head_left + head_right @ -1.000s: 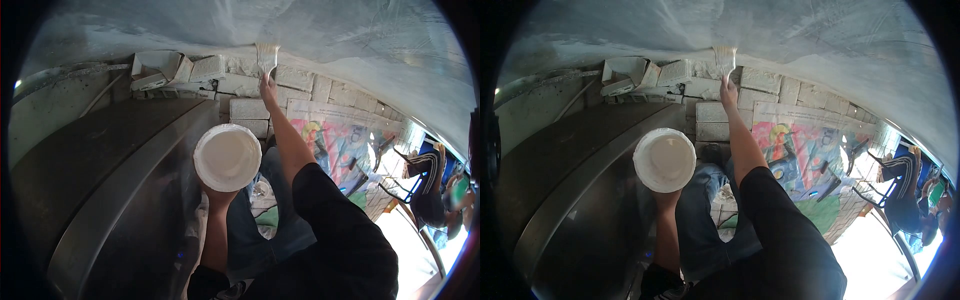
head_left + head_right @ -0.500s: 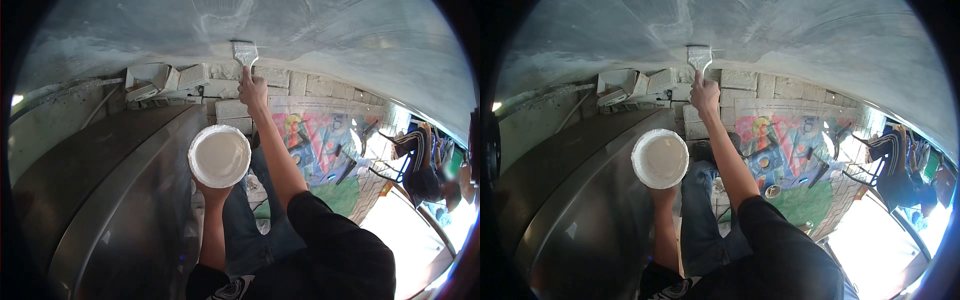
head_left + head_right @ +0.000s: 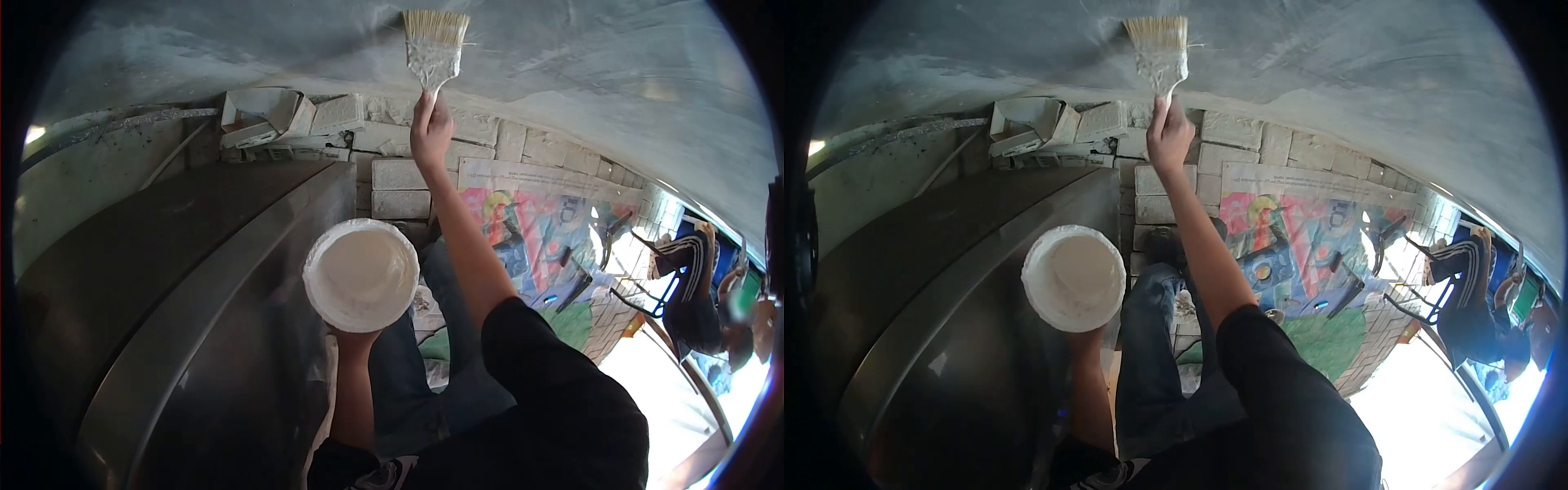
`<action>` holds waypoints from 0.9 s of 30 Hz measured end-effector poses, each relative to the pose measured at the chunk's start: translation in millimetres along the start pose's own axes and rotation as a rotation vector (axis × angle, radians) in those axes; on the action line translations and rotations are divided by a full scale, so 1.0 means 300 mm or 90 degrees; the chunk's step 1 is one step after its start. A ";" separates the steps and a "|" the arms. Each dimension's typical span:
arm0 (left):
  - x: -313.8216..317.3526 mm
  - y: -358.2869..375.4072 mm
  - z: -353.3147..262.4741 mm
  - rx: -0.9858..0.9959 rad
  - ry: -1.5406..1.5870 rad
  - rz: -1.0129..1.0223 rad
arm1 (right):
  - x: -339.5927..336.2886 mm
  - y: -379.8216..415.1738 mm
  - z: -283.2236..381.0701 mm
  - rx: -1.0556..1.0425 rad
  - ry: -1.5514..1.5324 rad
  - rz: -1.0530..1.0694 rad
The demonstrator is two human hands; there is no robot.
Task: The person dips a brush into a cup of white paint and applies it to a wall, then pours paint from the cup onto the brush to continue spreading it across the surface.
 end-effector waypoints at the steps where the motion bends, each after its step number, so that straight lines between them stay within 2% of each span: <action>1: 0.003 0.002 0.004 0.046 -0.077 0.013 | 0.024 -0.018 -0.081 -0.007 0.017 -0.016; 2: 0.010 0.001 0.011 0.094 -0.155 0.026 | 0.038 -0.015 -0.147 -0.013 0.033 -0.035; 7: 0.038 -0.018 0.086 0.065 -0.142 0.018 | 0.051 0.062 -0.412 0.110 0.149 0.002; 10: 0.045 -0.003 0.120 0.045 -0.128 0.020 | 0.049 0.107 -0.567 0.302 0.288 0.086; 11: 0.055 0.000 0.123 0.039 -0.117 0.018 | 0.049 0.113 -0.596 0.299 0.289 0.086; 13: 0.074 0.009 0.113 0.029 -0.090 0.018 | 0.043 0.145 -0.681 0.486 0.348 0.192; 14: 0.076 0.013 0.103 0.025 -0.077 0.019 | 0.057 0.145 -0.724 0.488 0.333 0.135; 16: 0.071 0.020 0.079 0.015 -0.052 0.022 | 0.078 0.093 -0.624 0.498 0.278 0.165; 18: 0.053 0.032 0.050 0.003 -0.031 0.024 | 0.095 0.041 -0.426 0.507 0.221 0.198; 20: 0.043 0.036 0.016 -0.003 -0.005 0.023 | 0.076 0.020 -0.188 0.590 0.013 0.135; 21: 0.033 0.043 -0.001 -0.008 0.007 0.024 | 0.069 0.040 -0.147 0.589 0.016 0.133; 23: 0.012 0.051 -0.028 -0.017 0.028 0.024 | 0.046 0.055 -0.046 0.348 0.186 0.102; 25: -0.014 0.063 -0.049 -0.028 0.059 0.028 | 0.004 0.073 0.134 0.341 0.180 0.113; 27: -0.032 0.058 -0.067 -0.037 0.090 0.028 | -0.014 0.086 0.237 0.260 0.100 0.082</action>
Point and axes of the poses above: each hand's wrist, its own y-axis away from the middle knuckle, its own x-axis out of the palm, z = x × y, the point moved 3 cm from there along -y, towards the middle knuckle, and after that the axes turned 5 degrees about -y, right-handed, at the moved point
